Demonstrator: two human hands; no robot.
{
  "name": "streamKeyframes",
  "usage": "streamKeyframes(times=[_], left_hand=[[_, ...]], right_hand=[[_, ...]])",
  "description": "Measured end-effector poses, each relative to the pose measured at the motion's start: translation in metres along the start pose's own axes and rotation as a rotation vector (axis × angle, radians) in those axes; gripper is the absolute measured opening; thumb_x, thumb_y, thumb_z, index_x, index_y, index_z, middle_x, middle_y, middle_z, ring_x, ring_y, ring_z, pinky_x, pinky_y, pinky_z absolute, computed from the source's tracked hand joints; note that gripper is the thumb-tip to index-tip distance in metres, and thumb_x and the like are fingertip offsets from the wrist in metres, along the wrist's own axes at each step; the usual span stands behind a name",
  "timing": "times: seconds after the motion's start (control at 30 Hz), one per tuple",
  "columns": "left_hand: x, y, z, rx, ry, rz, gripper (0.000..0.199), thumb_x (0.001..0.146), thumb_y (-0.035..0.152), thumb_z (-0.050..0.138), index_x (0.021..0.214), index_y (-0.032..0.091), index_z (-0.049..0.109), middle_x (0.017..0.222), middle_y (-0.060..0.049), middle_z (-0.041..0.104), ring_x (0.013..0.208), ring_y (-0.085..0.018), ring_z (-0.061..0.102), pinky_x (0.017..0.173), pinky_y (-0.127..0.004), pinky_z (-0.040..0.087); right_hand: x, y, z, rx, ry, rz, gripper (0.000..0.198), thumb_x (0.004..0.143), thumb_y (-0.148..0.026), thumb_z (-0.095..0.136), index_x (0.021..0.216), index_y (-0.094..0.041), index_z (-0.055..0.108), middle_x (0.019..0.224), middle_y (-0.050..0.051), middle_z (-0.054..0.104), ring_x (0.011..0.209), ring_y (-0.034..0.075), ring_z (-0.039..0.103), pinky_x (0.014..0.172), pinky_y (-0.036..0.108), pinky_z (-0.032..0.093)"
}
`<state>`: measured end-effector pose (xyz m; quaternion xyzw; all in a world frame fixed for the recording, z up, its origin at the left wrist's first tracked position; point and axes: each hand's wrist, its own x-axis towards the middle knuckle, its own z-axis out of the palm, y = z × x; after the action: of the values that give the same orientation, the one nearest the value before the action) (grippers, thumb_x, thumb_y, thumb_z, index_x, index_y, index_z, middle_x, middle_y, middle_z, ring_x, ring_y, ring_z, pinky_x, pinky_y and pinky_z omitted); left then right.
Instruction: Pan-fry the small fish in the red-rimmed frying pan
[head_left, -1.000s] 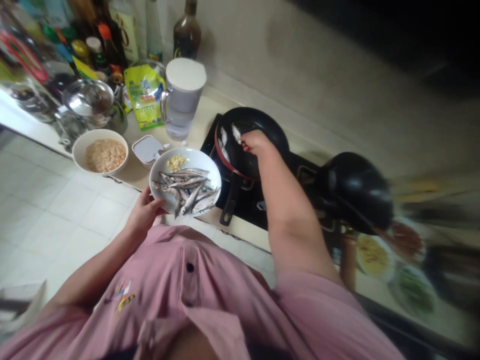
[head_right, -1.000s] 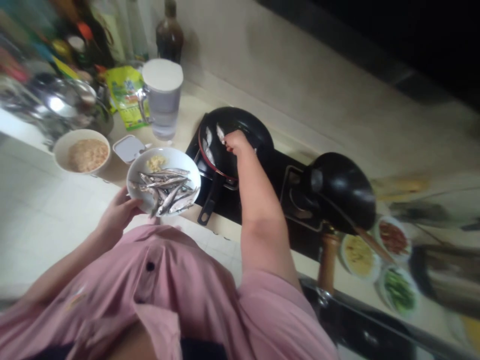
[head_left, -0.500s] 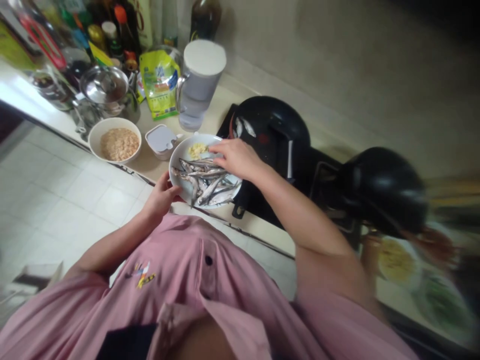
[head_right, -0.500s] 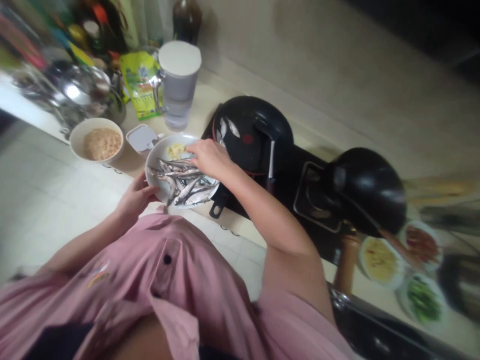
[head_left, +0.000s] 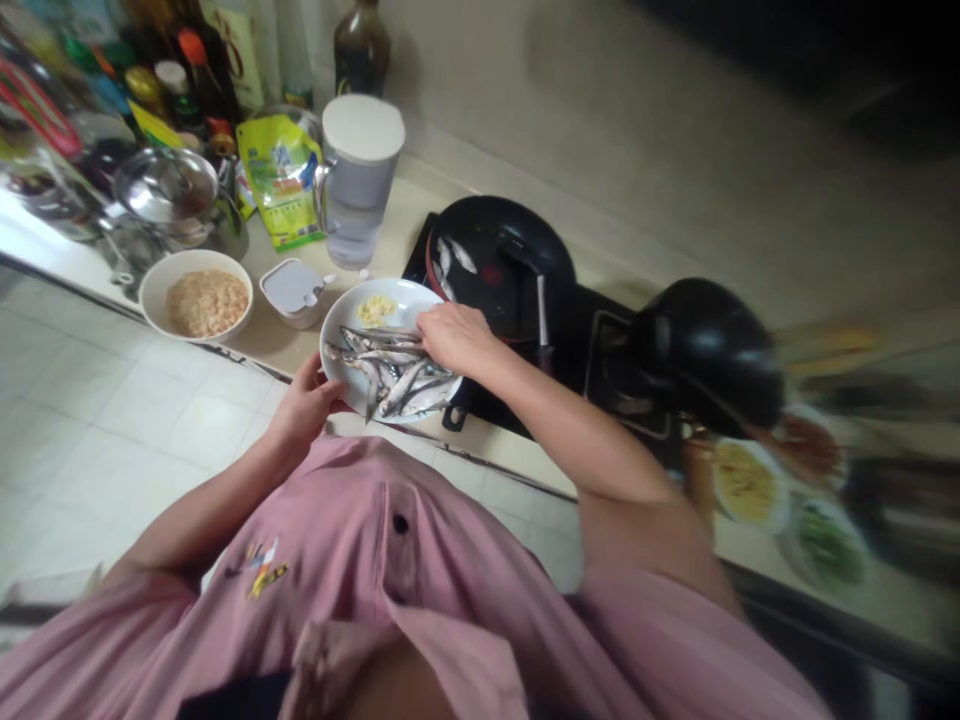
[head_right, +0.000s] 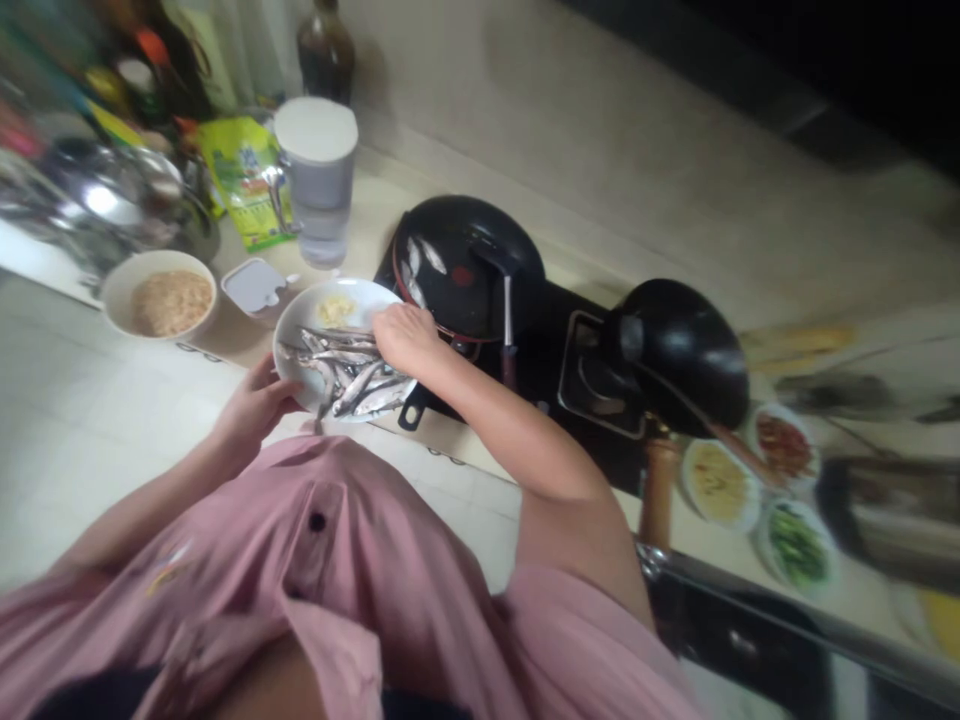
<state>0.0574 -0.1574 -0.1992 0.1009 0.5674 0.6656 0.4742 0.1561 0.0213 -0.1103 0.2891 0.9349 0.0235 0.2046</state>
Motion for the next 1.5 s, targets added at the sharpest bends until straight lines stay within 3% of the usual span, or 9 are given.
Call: streamKeyframes(times=[0.27,0.43,0.57,0.7,0.83,0.97,1.1,1.3,1.5], left_hand=[[0.003,-0.003,-0.005,0.006,0.033,-0.006,0.058,0.064,0.014,0.07,0.121,0.015,0.06,0.088,-0.005,0.072,0.074,-0.019,0.07,0.066,-0.03,0.06],[-0.003,-0.002,-0.011,-0.003,0.068,0.004,0.056,0.064,0.014,0.07,0.119,0.014,0.06,0.086,-0.004,0.072,0.073,-0.019,0.07,0.065,-0.03,0.06],[-0.009,0.001,-0.013,-0.019,0.081,0.015,0.053,0.064,0.014,0.07,0.116,0.015,0.061,0.085,-0.002,0.072,0.075,-0.019,0.07,0.068,-0.03,0.061],[-0.007,0.001,-0.014,-0.015,0.089,0.024,0.054,0.063,0.014,0.069,0.116,0.015,0.061,0.085,-0.002,0.072,0.075,-0.02,0.071,0.067,-0.031,0.061],[0.001,-0.001,-0.014,-0.025,0.064,0.03,0.055,0.06,0.015,0.069,0.115,0.015,0.06,0.083,-0.002,0.072,0.072,-0.02,0.07,0.062,-0.029,0.06],[0.006,-0.003,-0.013,-0.024,0.027,0.021,0.059,0.059,0.015,0.068,0.117,0.015,0.059,0.082,-0.002,0.072,0.073,-0.021,0.07,0.061,-0.03,0.059],[0.005,-0.004,-0.012,-0.011,-0.006,0.027,0.061,0.06,0.016,0.068,0.12,0.015,0.058,0.083,-0.003,0.072,0.073,-0.021,0.07,0.059,-0.029,0.059],[-0.003,-0.003,-0.007,0.022,-0.039,0.001,0.064,0.063,0.016,0.068,0.126,0.014,0.058,0.085,-0.003,0.071,0.072,-0.019,0.068,0.061,-0.03,0.059],[-0.006,-0.004,0.0,0.03,-0.063,-0.036,0.065,0.064,0.017,0.068,0.127,0.014,0.059,0.086,-0.004,0.071,0.072,-0.019,0.067,0.063,-0.03,0.059]], right_hand=[[0.033,0.099,0.001,0.47,0.412,0.252,0.012,0.082,-0.021,0.066,0.086,-0.016,0.076,0.078,0.005,0.071,0.073,0.018,0.063,0.074,0.028,0.048],[0.084,0.13,0.029,0.689,0.252,0.558,0.003,0.076,-0.012,0.07,0.079,-0.013,0.072,0.053,-0.003,0.049,0.052,0.012,0.046,0.057,0.027,0.043],[0.1,0.126,0.039,0.589,0.187,0.556,0.012,0.081,-0.015,0.068,0.089,-0.01,0.075,0.062,0.003,0.06,0.061,0.016,0.057,0.066,0.031,0.049],[0.081,0.118,0.025,0.448,0.324,0.549,0.033,0.085,-0.022,0.066,0.115,-0.011,0.073,0.102,0.016,0.073,0.099,0.029,0.066,0.091,0.041,0.05],[0.041,0.083,0.009,0.384,0.458,0.164,0.034,0.086,-0.023,0.061,0.116,-0.02,0.074,0.102,0.008,0.075,0.099,0.027,0.067,0.095,0.039,0.049],[0.014,0.029,0.005,0.29,0.229,-0.125,0.029,0.084,-0.024,0.062,0.11,-0.023,0.076,0.104,0.005,0.076,0.1,0.025,0.068,0.089,0.035,0.048],[0.008,-0.004,0.003,0.154,0.08,-0.14,0.026,0.09,-0.027,0.057,0.108,-0.023,0.076,0.114,0.007,0.075,0.109,0.026,0.066,0.079,0.032,0.045],[0.005,-0.005,0.001,0.142,-0.083,-0.13,0.023,0.089,-0.021,0.056,0.104,-0.019,0.074,0.12,0.01,0.073,0.109,0.025,0.065,0.077,0.029,0.043],[0.001,-0.001,0.011,0.273,0.016,-0.058,0.02,0.088,-0.017,0.055,0.095,-0.018,0.073,0.11,0.009,0.075,0.1,0.022,0.066,0.078,0.029,0.043]])
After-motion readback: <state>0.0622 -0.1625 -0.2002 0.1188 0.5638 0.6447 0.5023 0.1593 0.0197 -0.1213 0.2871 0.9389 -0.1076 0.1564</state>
